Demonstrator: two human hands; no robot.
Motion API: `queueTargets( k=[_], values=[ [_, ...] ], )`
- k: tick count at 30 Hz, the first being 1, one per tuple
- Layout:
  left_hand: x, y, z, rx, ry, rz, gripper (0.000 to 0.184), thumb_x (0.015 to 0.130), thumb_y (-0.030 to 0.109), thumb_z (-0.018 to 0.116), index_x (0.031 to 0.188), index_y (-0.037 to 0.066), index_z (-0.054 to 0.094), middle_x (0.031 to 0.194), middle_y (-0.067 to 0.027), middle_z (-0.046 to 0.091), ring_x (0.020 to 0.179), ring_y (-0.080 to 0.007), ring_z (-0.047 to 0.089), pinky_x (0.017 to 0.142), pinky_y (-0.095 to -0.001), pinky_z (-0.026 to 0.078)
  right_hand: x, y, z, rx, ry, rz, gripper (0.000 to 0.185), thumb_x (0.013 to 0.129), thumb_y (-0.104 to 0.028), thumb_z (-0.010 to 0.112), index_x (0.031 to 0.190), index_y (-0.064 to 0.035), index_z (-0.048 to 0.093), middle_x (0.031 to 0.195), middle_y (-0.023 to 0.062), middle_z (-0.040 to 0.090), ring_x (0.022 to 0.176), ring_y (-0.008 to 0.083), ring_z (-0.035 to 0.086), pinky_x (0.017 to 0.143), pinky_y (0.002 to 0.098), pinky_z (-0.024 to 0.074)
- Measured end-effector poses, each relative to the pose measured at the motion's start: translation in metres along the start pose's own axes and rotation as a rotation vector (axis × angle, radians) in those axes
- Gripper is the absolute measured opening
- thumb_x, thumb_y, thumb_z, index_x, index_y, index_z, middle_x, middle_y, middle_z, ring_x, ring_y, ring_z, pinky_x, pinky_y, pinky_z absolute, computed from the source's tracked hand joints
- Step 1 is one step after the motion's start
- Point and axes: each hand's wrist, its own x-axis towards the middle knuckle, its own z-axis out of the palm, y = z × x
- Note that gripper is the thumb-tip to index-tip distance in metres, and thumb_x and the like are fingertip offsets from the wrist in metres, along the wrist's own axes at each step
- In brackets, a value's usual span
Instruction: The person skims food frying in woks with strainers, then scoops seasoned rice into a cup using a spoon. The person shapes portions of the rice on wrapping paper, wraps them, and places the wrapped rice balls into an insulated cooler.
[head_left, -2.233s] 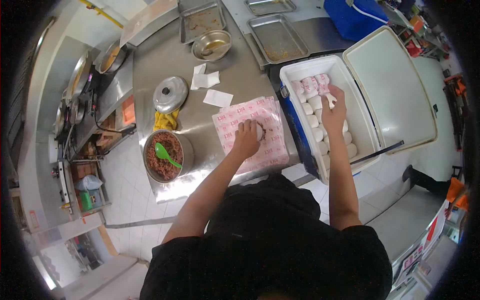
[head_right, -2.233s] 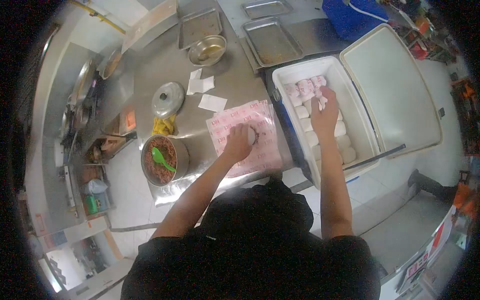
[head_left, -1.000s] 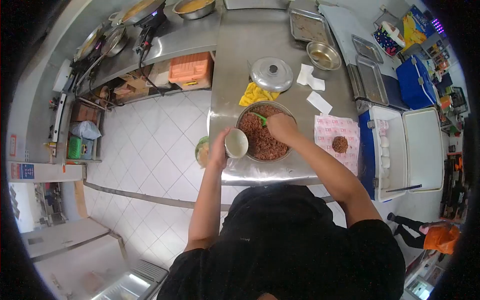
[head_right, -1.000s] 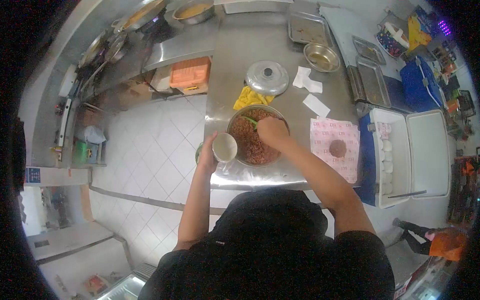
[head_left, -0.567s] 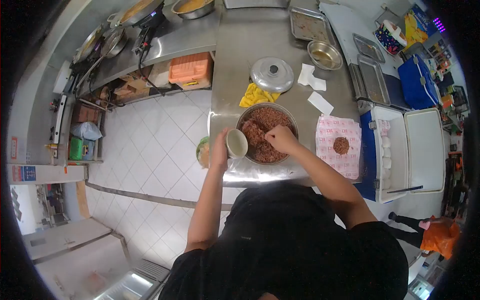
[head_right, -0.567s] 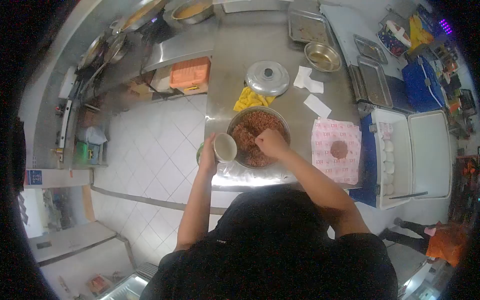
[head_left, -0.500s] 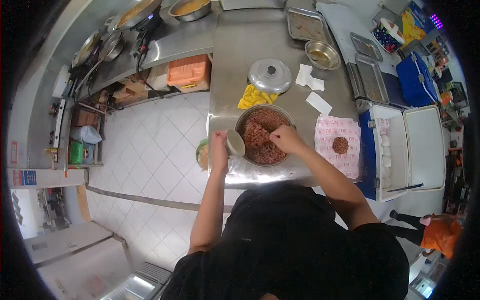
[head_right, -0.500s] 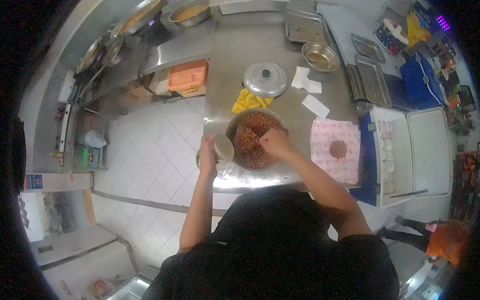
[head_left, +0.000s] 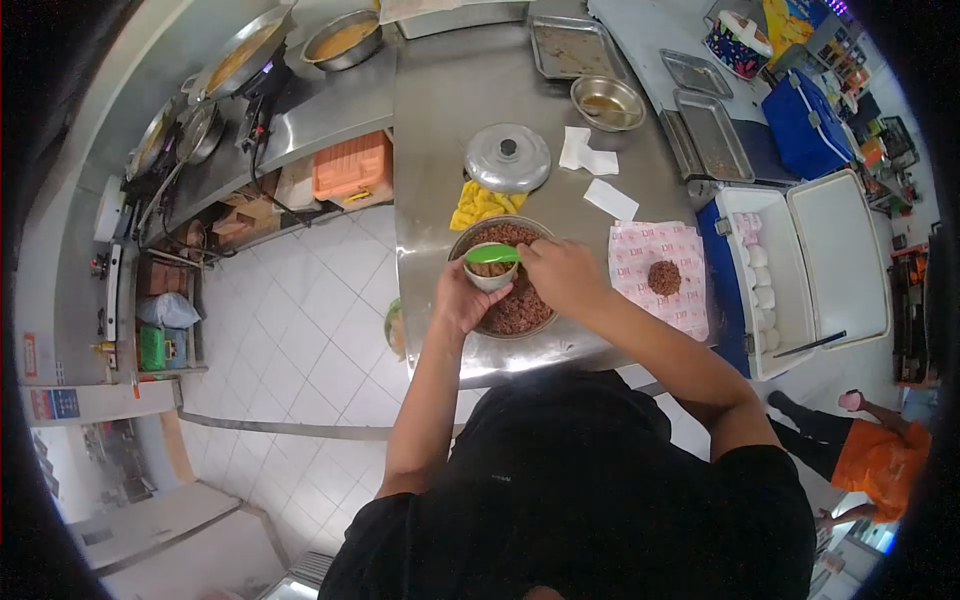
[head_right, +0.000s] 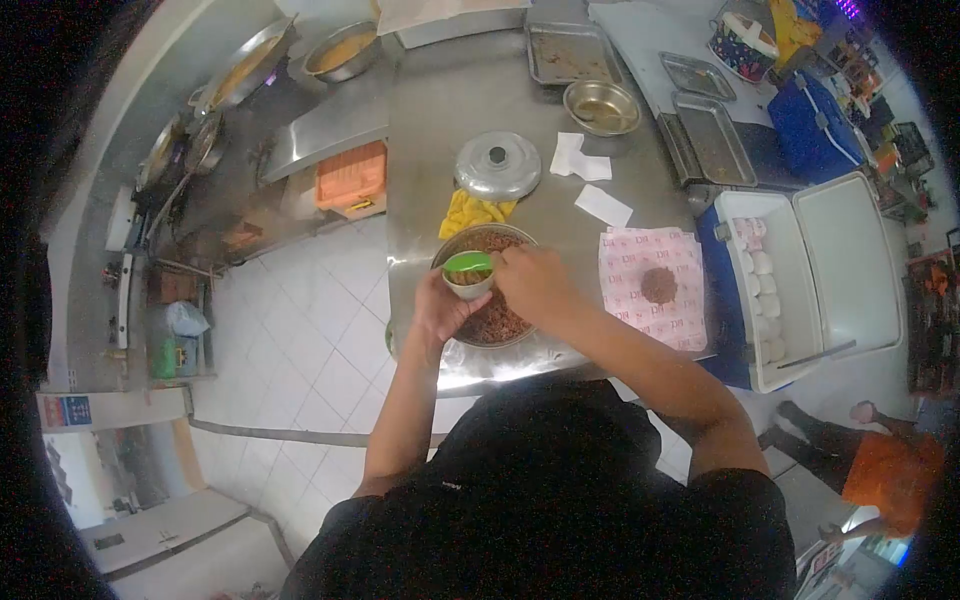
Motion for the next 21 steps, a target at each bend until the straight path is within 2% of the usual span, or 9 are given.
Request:
queueTargets(
  k=[3,6,9,12,14,15,18,19,21],
  values=[
    [-0.005,-0.005,0.000,-0.006,0.094,0.111,0.047,0.106,0.037,0.035,0.143,0.009,0.045,0.141,-0.0167,0.057,0.123,-0.0354,0.062,0.096,-0.0524,0.057,-0.013,0.019,0.012,0.014,0.050,0.231,0.021,0.092,-0.013,0.059,0.106,-0.0038,0.072,0.087,0.0168,0.070,0.084,0.0343,0.071,0.069,0.0474,0.0548],
    [-0.004,-0.013,0.003,0.056,0.123,0.239,0.040,0.107,0.034,0.035,0.140,0.014,0.045,0.139,-0.0144,0.057,0.123,-0.0312,0.062,0.096,-0.0520,0.056,-0.027,0.024,0.037,0.632,-0.033,0.591,0.022,0.098,-0.019,0.059,0.096,-0.0007,0.072,0.078,0.0197,0.068,0.078,0.0393,0.068,0.068,0.0484,0.0515],
    [-0.003,-0.023,0.007,0.184,0.173,0.301,0.034,0.108,0.031,0.035,0.137,0.016,0.044,0.138,-0.0125,0.056,0.122,-0.0279,0.062,0.095,-0.0503,0.056,-0.030,0.004,0.065,0.677,-0.042,0.432,0.031,0.102,-0.024,0.059,0.087,0.0010,0.070,0.074,0.0231,0.066,0.075,0.0432,0.066,0.067,0.0507,0.0494],
    [-0.011,-0.018,0.013,0.299,0.199,0.248,0.033,0.107,0.029,0.036,0.137,0.015,0.042,0.137,-0.0111,0.055,0.121,-0.0257,0.061,0.095,-0.0469,0.056,-0.029,0.009,0.073,0.384,-0.081,0.214,0.030,0.100,-0.023,0.059,0.085,-0.0004,0.071,0.079,0.0231,0.067,0.075,0.0443,0.066,0.070,0.0508,0.0512],
    [-0.016,-0.013,0.016,0.334,0.246,0.178,0.034,0.107,0.028,0.037,0.139,0.015,0.042,0.135,-0.0107,0.056,0.120,-0.0241,0.061,0.094,-0.0435,0.056,-0.028,0.022,0.080,0.302,-0.015,0.238,0.030,0.100,-0.023,0.058,0.083,-0.0018,0.072,0.080,0.0214,0.069,0.074,0.0428,0.068,0.069,0.0520,0.0527],
    [-0.016,-0.013,0.013,0.356,0.269,0.221,0.035,0.107,0.027,0.038,0.139,0.014,0.041,0.133,-0.0110,0.057,0.118,-0.0233,0.061,0.094,-0.0419,0.055,-0.028,0.029,0.082,0.259,0.017,0.247,0.031,0.099,-0.023,0.058,0.082,-0.0025,0.073,0.080,0.0206,0.070,0.074,0.0421,0.069,0.069,0.0525,0.0535],
    [-0.022,-0.011,0.004,0.474,0.342,0.339,0.038,0.106,0.025,0.039,0.141,0.011,0.041,0.126,-0.0121,0.060,0.115,-0.0212,0.061,0.096,-0.0379,0.052,-0.024,0.033,0.040,-0.017,-0.135,0.386,0.028,0.097,-0.022,0.058,0.081,-0.0052,0.074,0.081,0.0178,0.072,0.075,0.0396,0.071,0.067,0.0545,0.0558],
    [-0.031,-0.004,0.006,0.551,0.366,0.364,0.038,0.106,0.024,0.039,0.140,0.010,0.042,0.124,-0.0126,0.061,0.115,-0.0207,0.060,0.097,-0.0371,0.051,-0.025,0.030,0.033,-0.049,-0.266,0.418,0.027,0.095,-0.023,0.059,0.082,-0.0060,0.076,0.084,0.0178,0.074,0.076,0.0376,0.073,0.066,0.0548,0.0568],
    [-0.042,0.003,0.004,0.729,0.393,0.397,0.037,0.105,0.022,0.041,0.138,0.007,0.044,0.121,-0.0134,0.061,0.113,-0.0204,0.060,0.097,-0.0363,0.048,-0.032,0.017,0.050,0.005,-0.329,0.372,0.026,0.094,-0.023,0.061,0.084,-0.0060,0.078,0.086,0.0179,0.074,0.077,0.0381,0.073,0.067,0.0536,0.0569]
  ],
)
